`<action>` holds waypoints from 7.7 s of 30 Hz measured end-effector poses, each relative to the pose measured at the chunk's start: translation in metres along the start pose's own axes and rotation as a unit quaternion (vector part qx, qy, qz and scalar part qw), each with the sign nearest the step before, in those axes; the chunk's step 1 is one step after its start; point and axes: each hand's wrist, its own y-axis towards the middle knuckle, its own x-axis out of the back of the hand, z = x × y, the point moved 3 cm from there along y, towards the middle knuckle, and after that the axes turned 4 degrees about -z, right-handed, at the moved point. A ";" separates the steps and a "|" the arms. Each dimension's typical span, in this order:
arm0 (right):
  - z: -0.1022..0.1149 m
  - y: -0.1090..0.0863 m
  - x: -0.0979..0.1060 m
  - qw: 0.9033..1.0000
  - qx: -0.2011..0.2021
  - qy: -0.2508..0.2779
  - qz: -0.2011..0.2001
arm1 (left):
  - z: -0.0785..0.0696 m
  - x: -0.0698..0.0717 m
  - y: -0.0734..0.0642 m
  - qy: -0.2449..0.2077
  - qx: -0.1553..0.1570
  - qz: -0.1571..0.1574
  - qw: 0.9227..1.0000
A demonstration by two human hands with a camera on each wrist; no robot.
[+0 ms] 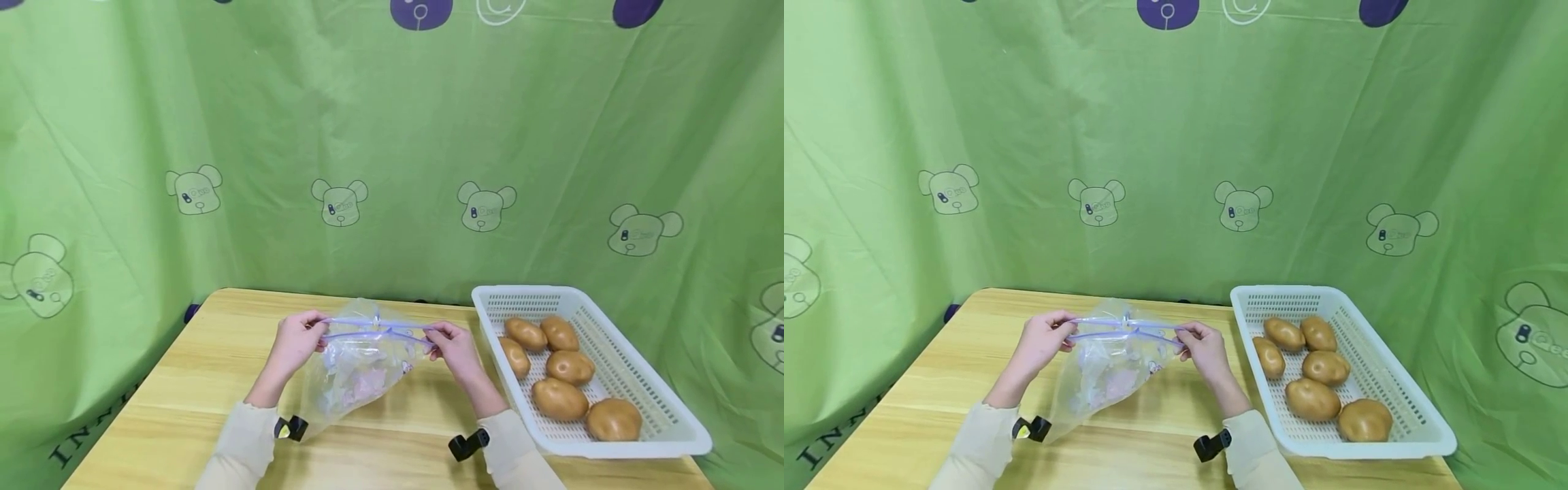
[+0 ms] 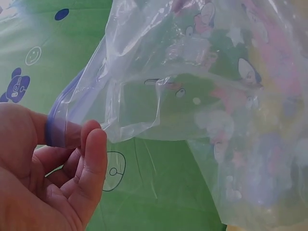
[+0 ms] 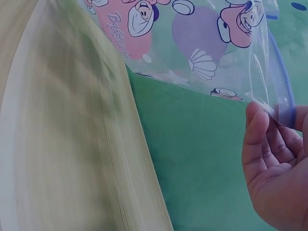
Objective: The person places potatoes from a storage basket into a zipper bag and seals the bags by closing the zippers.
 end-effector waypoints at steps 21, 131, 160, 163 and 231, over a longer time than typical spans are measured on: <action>0.011 -0.010 -0.008 0.981 0.000 -0.117 0.153 | -0.002 -0.031 -0.008 -0.029 0.006 0.012 0.999; -0.011 0.059 0.194 0.895 -0.024 -0.354 0.272 | 0.016 -0.038 -0.002 -0.024 0.043 0.046 0.998; 0.067 0.050 0.179 0.907 0.089 -0.331 0.245 | 0.009 -0.037 -0.003 -0.028 0.043 0.037 0.998; 0.074 0.046 0.171 0.909 0.092 -0.322 0.249 | 0.008 -0.037 -0.003 -0.030 0.043 0.038 0.998; 0.071 -0.010 -0.013 0.857 0.125 -0.244 0.437 | 0.001 -0.059 -0.001 -0.040 0.043 0.040 0.997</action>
